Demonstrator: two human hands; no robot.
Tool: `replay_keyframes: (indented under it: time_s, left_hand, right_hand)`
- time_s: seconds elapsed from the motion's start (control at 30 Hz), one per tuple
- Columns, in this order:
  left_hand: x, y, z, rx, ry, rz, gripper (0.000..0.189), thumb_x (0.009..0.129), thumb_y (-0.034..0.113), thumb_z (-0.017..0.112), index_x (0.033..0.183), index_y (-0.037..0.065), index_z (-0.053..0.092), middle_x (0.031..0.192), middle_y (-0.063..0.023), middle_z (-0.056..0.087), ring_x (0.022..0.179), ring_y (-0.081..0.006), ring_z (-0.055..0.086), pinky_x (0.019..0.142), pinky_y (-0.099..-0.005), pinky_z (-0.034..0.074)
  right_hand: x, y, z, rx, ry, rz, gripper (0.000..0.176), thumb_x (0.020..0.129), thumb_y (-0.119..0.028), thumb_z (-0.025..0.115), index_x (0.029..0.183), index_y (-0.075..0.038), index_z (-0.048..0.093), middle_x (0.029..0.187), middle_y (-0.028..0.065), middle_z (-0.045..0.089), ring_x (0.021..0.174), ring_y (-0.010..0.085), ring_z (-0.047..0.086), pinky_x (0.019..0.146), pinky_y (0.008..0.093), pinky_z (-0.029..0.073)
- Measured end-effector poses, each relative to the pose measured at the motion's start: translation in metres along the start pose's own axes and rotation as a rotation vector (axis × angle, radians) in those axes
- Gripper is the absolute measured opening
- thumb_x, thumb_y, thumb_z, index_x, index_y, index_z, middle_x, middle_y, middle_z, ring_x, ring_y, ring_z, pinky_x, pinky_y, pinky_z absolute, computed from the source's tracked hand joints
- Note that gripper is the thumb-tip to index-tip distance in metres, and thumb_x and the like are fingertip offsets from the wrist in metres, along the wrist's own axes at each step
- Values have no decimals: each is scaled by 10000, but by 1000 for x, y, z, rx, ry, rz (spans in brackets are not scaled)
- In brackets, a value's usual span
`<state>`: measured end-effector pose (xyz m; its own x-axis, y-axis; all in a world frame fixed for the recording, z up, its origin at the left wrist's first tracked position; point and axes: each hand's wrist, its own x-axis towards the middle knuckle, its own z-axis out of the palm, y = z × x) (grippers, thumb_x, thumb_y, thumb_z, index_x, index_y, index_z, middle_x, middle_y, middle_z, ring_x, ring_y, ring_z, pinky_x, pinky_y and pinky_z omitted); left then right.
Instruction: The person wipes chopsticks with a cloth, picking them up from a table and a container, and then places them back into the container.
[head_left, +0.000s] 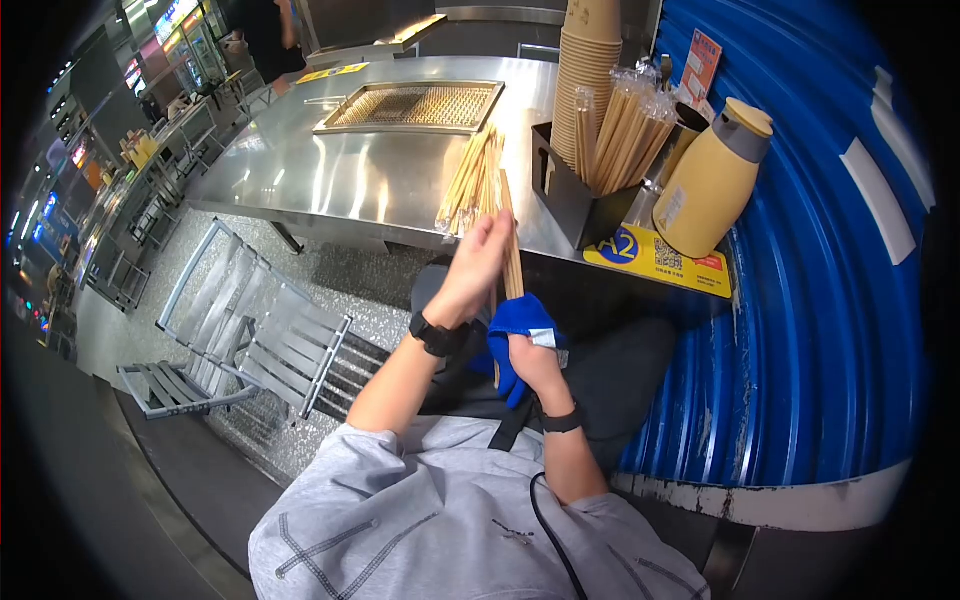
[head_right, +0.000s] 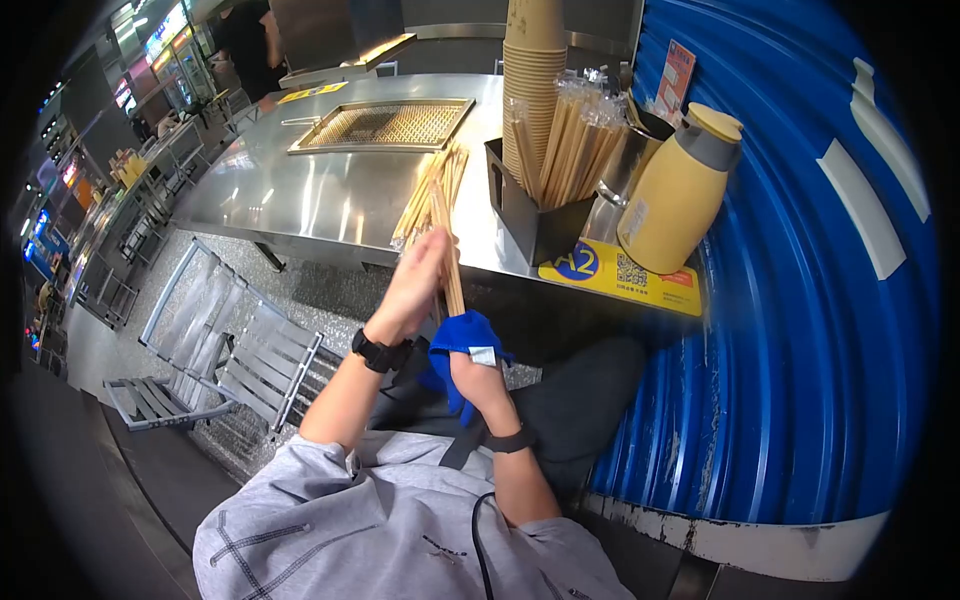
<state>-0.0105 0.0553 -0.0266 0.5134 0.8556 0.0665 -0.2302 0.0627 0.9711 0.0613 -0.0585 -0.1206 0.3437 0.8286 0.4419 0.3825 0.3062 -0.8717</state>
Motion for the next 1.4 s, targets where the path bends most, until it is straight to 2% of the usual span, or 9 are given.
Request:
replay_keyframes:
  time_s: [0.2, 0.53, 0.67, 0.73, 0.8, 0.87, 0.93, 1.17, 1.4]
  left_hand:
    - [6, 36, -14, -253, 88, -16, 360, 960, 475, 459, 991, 127, 546, 646, 95, 445, 496, -3, 362, 467, -163, 353]
    - [3, 60, -12, -433, 316, 139, 329, 901, 441, 595, 861, 143, 461, 634, 57, 407, 467, -36, 365, 401, -184, 305]
    - [13, 49, -18, -574, 313, 215, 265, 941, 367, 554, 876, 122, 478, 732, 19, 480, 595, -75, 463, 529, -209, 400]
    - [14, 37, -14, -484, 302, 274, 254, 956, 304, 538, 1042, 65, 529, 855, -8, 565, 730, -87, 516, 657, -235, 437]
    - [3, 22, -11, -44, 77, 310, 344, 965, 241, 524, 1229, 21, 498, 975, -27, 615, 862, -87, 545, 762, -245, 447]
    - [-15, 18, -12, 192, -374, 85, 381, 975, 218, 508, 1284, -2, 471, 1052, -41, 637, 935, -82, 558, 827, -248, 452]
    - [-24, 3, -5, 140, -538, 46, 330, 984, 213, 488, 1223, -14, 512, 1049, -60, 652, 958, -86, 568, 855, -259, 457]
    - [-21, 14, 0, -85, -265, 107, 257, 982, 222, 489, 1101, -2, 533, 1012, -98, 658, 933, -156, 645, 818, -298, 521]
    - [-23, 6, 4, -172, -251, 170, 250, 991, 218, 461, 1100, -5, 492, 1108, -155, 611, 992, -200, 626, 847, -339, 530]
  right_hand:
    - [0, -9, -5, 128, -128, 58, 126, 871, -40, 545, 981, -10, 598, 910, 92, 617, 867, 227, 607, 756, 334, 477]
    - [1, 14, -17, -39, -247, -39, 235, 785, -72, 594, 1013, -19, 600, 980, 172, 610, 946, 354, 583, 834, 407, 460]
    - [0, 3, -11, -71, -134, -119, 164, 829, -47, 538, 965, -3, 619, 992, 192, 635, 983, 375, 586, 869, 413, 458]
    - [2, -6, -11, -51, -57, -64, 138, 851, -52, 534, 945, -4, 622, 960, 183, 636, 936, 349, 598, 824, 409, 466]
    - [4, -11, -17, 30, -2, 13, 134, 861, -53, 530, 945, -6, 623, 950, 177, 636, 917, 335, 602, 802, 401, 470]
    - [3, -8, -25, 16, -8, 22, 149, 883, -73, 526, 988, -3, 606, 957, 164, 638, 905, 311, 608, 777, 384, 473]
    - [1, -18, -31, 86, 9, 75, 160, 893, -84, 521, 1007, -1, 595, 956, 151, 640, 904, 297, 611, 774, 375, 472]
    - [0, 0, -42, 108, -208, 139, 183, 928, -119, 501, 1053, -14, 586, 967, 106, 629, 889, 207, 595, 796, 329, 467]
    - [-4, 9, -22, 846, 88, 434, 281, 988, -167, 452, 1234, -37, 491, 1124, 38, 538, 996, 123, 523, 902, 273, 424]
